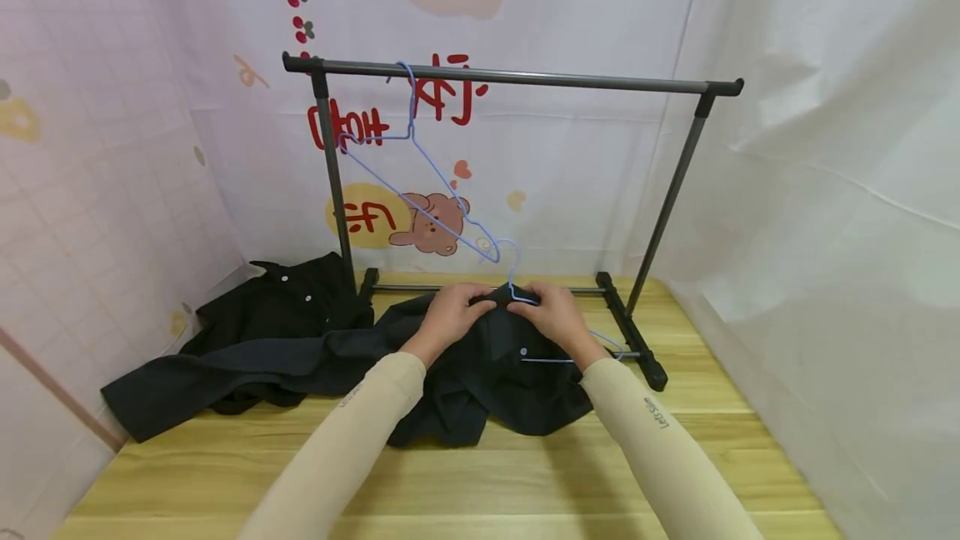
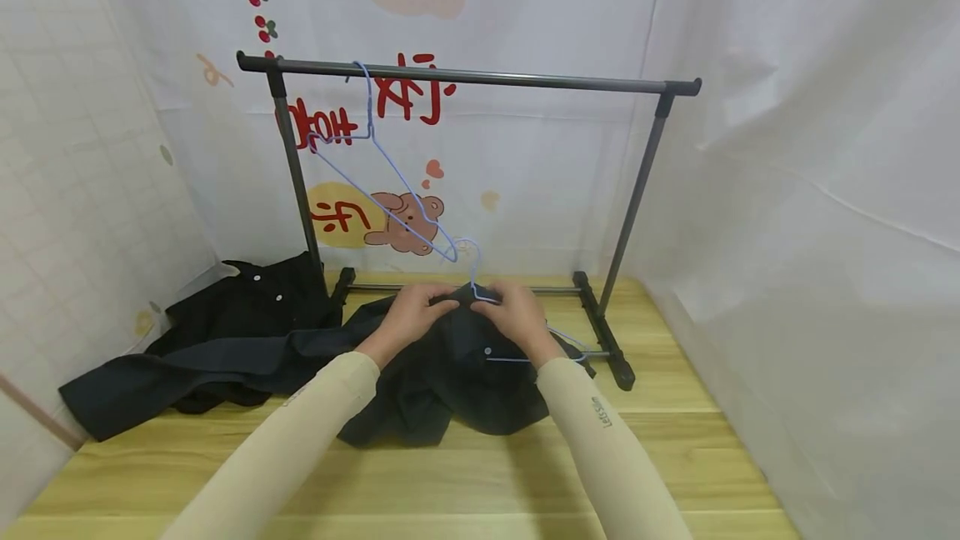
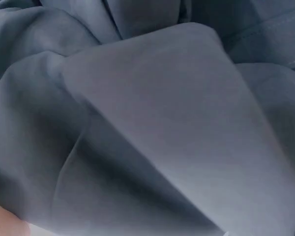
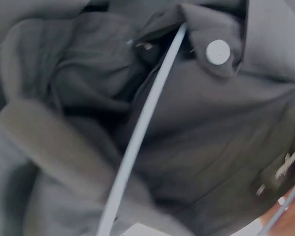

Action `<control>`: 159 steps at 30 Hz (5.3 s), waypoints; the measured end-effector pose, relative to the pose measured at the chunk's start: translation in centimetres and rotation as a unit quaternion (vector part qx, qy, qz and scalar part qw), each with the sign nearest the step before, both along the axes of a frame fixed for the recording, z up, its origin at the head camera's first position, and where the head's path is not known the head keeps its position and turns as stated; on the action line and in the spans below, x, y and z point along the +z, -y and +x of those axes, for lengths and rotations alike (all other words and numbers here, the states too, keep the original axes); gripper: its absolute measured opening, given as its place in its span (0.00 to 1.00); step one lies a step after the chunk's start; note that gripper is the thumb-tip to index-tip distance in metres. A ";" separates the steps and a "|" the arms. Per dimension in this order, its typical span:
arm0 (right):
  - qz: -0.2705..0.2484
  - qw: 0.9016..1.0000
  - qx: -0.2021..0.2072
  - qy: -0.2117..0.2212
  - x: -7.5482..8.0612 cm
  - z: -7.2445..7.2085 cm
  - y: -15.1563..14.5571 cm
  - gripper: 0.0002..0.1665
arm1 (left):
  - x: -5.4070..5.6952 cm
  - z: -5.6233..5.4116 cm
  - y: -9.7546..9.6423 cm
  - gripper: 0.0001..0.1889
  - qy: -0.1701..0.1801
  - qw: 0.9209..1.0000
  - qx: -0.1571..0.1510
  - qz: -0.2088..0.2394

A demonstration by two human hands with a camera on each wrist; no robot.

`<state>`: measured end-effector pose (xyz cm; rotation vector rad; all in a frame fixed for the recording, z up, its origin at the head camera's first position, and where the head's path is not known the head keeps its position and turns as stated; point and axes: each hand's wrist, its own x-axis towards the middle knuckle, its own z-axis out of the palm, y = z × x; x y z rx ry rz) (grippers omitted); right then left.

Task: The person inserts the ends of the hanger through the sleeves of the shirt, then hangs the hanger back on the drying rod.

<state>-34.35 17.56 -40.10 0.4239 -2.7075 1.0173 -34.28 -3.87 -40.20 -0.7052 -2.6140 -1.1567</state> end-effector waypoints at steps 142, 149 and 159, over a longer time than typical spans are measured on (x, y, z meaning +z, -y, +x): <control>-0.006 0.964 -0.219 -0.152 2.3 3.4 -8.8 0.23 | -1.6 -1.2 10.4 0.15 0.081 0.993 0.086 0.017; 0.020 0.959 -0.229 -0.163 0.9 2.7 -8.9 0.22 | -1.6 -1.1 13.2 0.16 0.065 0.978 0.186 -0.066; 0.034 0.983 -0.099 -0.152 -0.5 2.3 -7.6 0.16 | -0.4 -1.2 8.7 0.31 0.010 0.984 0.164 -0.065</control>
